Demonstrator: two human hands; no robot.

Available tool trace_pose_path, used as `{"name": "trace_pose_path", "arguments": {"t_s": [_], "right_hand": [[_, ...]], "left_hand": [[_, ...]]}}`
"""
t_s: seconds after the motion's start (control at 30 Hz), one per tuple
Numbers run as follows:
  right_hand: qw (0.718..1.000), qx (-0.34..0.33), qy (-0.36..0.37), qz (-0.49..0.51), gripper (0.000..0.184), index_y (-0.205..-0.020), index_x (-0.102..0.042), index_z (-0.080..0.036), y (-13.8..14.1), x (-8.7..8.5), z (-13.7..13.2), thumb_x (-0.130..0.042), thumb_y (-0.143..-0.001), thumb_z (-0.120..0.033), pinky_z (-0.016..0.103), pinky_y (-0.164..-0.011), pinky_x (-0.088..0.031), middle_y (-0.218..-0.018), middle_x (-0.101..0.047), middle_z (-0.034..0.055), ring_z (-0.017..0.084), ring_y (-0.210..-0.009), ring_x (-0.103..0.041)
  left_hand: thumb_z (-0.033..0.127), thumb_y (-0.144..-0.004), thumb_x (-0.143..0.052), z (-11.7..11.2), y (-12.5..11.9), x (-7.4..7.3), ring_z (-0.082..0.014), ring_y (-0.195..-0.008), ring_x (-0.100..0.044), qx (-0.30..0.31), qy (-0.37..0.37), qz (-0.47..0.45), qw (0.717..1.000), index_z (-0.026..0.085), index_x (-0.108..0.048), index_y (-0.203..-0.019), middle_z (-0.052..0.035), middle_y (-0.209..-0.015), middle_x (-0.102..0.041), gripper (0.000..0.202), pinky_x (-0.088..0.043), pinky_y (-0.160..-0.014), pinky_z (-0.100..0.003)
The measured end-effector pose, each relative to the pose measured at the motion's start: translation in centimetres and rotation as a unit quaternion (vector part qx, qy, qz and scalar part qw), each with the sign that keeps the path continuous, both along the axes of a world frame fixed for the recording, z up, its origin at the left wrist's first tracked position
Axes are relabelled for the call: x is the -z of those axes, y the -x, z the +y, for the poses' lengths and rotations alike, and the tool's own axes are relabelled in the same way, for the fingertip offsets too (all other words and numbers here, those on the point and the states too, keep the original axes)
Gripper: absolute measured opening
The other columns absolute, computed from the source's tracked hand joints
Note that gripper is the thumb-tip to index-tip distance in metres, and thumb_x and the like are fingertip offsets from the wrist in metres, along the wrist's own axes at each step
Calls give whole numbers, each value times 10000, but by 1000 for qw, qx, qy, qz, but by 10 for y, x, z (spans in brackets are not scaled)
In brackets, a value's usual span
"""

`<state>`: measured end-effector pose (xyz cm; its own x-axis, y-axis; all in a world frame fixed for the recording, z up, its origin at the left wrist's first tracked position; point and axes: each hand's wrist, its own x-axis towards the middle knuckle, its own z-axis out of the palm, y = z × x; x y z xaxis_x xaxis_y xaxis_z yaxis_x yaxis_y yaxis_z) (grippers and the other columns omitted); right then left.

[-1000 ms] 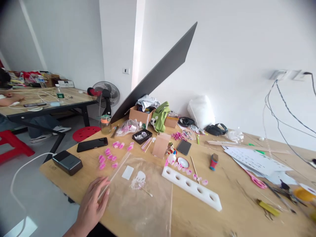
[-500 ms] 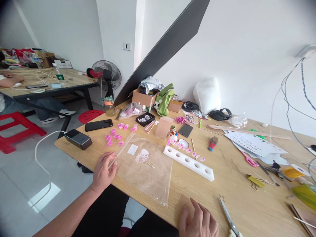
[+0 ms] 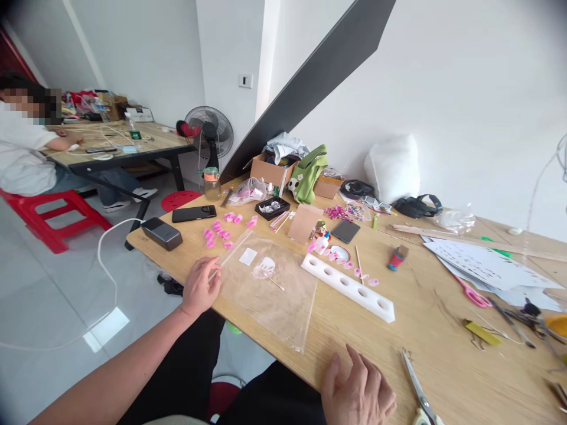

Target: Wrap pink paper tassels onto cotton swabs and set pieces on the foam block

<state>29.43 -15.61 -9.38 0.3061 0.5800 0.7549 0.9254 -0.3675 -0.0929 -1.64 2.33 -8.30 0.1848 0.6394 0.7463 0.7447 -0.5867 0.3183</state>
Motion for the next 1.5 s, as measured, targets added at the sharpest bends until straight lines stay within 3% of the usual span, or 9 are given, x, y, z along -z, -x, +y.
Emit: {"name": "trace_pose_path", "arguments": {"t_s": [0.2,0.73,0.97,1.27,1.5], "right_hand": [[1000,4,3,30,364,-1057,-638,-132,0,5,-2,-481,-881,-409,488,-879,-384,-984,-615,167,345,-1024,-502],[996,-17,26,87,388,-1130,-583,-138,3,4,0,-538,-810,-352,543,-914,-283,-1139,-519,187,379,-1099,-404],[996,0,56,72,397,-1142,-588,-109,7,-1,1,-518,-825,-338,516,-893,-316,-1130,-523,187,361,-1062,-416],[998,0,45,54,371,-1139,-580,-109,2,4,-1,-516,-837,-317,527,-899,-339,-1118,-529,184,352,-1060,-429],[998,11,38,50,374,-1126,-596,-109,7,-2,0,-499,-839,-329,508,-918,-352,-1093,-551,176,338,-1043,-452]], "left_hand": [[65,-805,-526,0,0,-1,-289,-1006,-565,-4,-7,8,1000,146,-492,-1251,-83,-898,-683,455,-508,-894,-443],[31,-762,-509,1,2,1,-287,-1006,-546,0,71,29,997,132,-506,-1211,-87,-892,-651,461,-472,-902,-439],[11,-741,-517,1,2,0,-290,-987,-540,2,56,20,998,118,-513,-1200,-81,-861,-653,471,-479,-877,-418],[26,-749,-521,1,2,0,-293,-994,-553,11,58,20,998,132,-516,-1197,-85,-883,-658,461,-487,-863,-429],[59,-779,-513,1,3,-1,-293,-986,-565,25,46,18,998,147,-514,-1214,-83,-877,-659,445,-491,-878,-447]]}}
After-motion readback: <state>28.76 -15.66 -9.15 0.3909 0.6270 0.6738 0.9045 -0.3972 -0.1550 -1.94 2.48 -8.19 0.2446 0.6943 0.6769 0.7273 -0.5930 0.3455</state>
